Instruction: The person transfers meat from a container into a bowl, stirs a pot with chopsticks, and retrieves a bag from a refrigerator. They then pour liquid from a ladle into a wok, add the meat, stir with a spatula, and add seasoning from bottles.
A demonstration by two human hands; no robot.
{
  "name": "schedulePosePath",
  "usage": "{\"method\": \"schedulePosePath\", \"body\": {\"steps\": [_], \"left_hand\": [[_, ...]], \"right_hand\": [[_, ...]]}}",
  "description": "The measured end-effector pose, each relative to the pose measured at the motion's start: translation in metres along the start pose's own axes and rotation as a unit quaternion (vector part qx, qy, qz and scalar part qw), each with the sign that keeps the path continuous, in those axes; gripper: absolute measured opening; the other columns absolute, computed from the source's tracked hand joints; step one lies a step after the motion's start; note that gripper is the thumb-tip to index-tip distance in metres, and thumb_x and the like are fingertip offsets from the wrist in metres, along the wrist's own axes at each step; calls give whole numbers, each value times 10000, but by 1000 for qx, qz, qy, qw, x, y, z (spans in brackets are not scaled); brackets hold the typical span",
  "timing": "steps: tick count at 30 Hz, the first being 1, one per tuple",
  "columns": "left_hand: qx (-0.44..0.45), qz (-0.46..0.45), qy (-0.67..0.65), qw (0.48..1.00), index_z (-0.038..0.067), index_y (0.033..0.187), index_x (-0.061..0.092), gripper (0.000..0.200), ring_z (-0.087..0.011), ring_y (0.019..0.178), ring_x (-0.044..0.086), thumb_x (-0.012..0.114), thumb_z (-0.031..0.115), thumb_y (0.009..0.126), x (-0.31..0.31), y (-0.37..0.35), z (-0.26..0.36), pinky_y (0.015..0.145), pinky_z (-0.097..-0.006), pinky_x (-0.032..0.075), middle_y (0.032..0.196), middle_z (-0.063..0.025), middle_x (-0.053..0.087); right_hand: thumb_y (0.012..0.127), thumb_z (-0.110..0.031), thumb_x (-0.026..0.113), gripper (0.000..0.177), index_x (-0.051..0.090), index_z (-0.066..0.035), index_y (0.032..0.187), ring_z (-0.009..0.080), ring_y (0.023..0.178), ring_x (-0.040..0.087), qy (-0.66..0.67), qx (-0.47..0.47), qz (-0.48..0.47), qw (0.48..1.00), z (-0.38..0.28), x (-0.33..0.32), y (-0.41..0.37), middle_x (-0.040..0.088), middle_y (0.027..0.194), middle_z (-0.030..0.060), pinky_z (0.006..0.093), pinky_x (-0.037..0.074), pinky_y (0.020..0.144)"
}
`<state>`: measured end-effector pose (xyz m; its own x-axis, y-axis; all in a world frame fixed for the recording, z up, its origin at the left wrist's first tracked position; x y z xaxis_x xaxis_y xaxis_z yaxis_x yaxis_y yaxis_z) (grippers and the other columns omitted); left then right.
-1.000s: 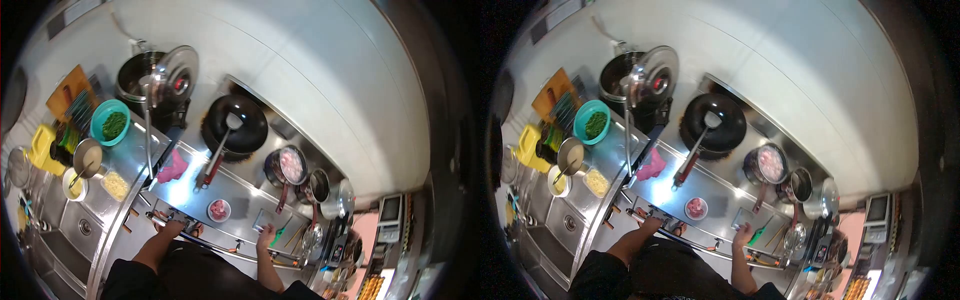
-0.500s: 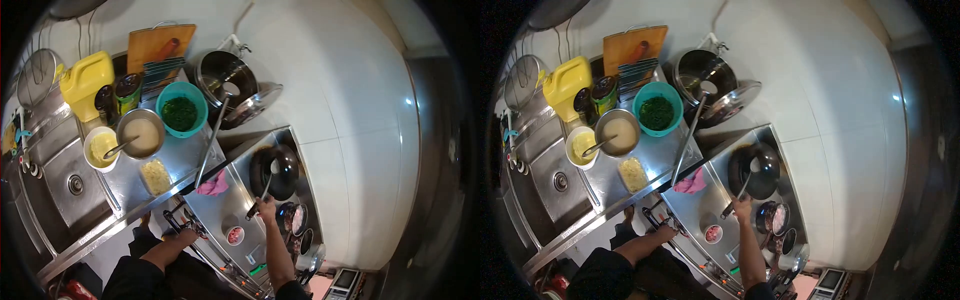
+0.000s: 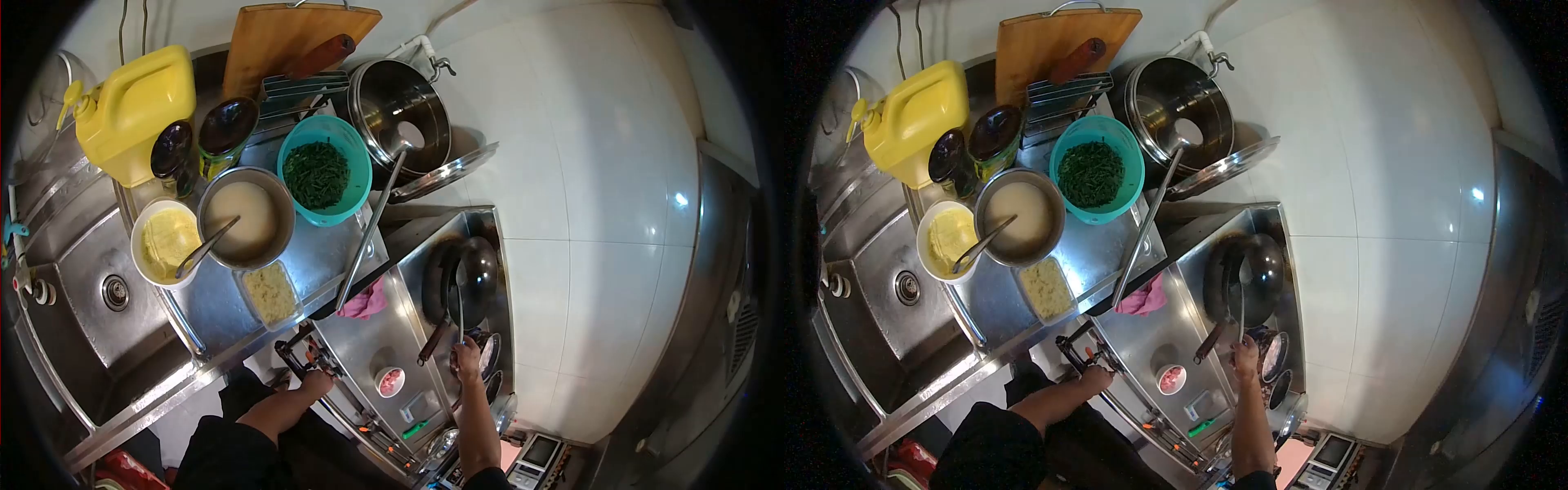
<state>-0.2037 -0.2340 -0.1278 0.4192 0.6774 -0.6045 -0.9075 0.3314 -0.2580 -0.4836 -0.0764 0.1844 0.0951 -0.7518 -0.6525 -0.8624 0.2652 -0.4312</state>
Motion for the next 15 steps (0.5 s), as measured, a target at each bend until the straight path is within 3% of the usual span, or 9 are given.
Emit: {"method": "schedulePosePath", "body": {"steps": [2, 5, 11, 15], "left_hand": [[4, -11, 37, 999, 47, 807, 679, 336, -299, 640, 686, 491, 286, 948, -20, -10, 9, 592, -509, 535, 701, -118, 682], [7, 42, 28, 999, 69, 770, 690, 280, -280, 644, 696, 534, 240, 927, -20, -13, 9, 562, -486, 540, 685, -101, 685], [47, 3, 75, 996, 71, 820, 702, 186, -260, 679, 710, 566, 180, 884, -32, -18, 18, 545, -416, 558, 719, -86, 703], [55, -4, 82, 995, 84, 772, 706, 200, -244, 643, 694, 582, 209, 869, -27, -14, 17, 518, -389, 545, 684, -75, 695]], "right_hand": [[837, -34, 519, 368, 504, 80, 1187, 116, 404, 452, -2, 3, -3, 1000, 2, -4, 0, 552, 703, 71, 266, 359, 323], [831, -31, 523, 352, 509, 80, 1165, 116, 400, 447, -30, -5, -1, 1000, 8, -9, 6, 544, 689, 67, 263, 354, 319], [828, -27, 530, 279, 539, 46, 1097, 111, 398, 434, -35, -5, 24, 999, 21, -16, 2, 522, 652, 45, 264, 352, 317], [832, -28, 529, 230, 557, 31, 1053, 105, 395, 427, -30, 3, 16, 999, 23, -16, 1, 515, 634, 39, 265, 355, 318]]}}
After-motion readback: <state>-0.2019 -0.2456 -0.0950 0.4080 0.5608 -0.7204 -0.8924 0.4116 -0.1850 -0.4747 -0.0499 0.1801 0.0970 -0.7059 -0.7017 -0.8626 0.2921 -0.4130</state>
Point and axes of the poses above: each hand's wrist, its own y-axis towards the middle knuckle, its own x-axis out of the palm, z = x × y, the point moved 10 cm from there along y, towards the middle knuckle
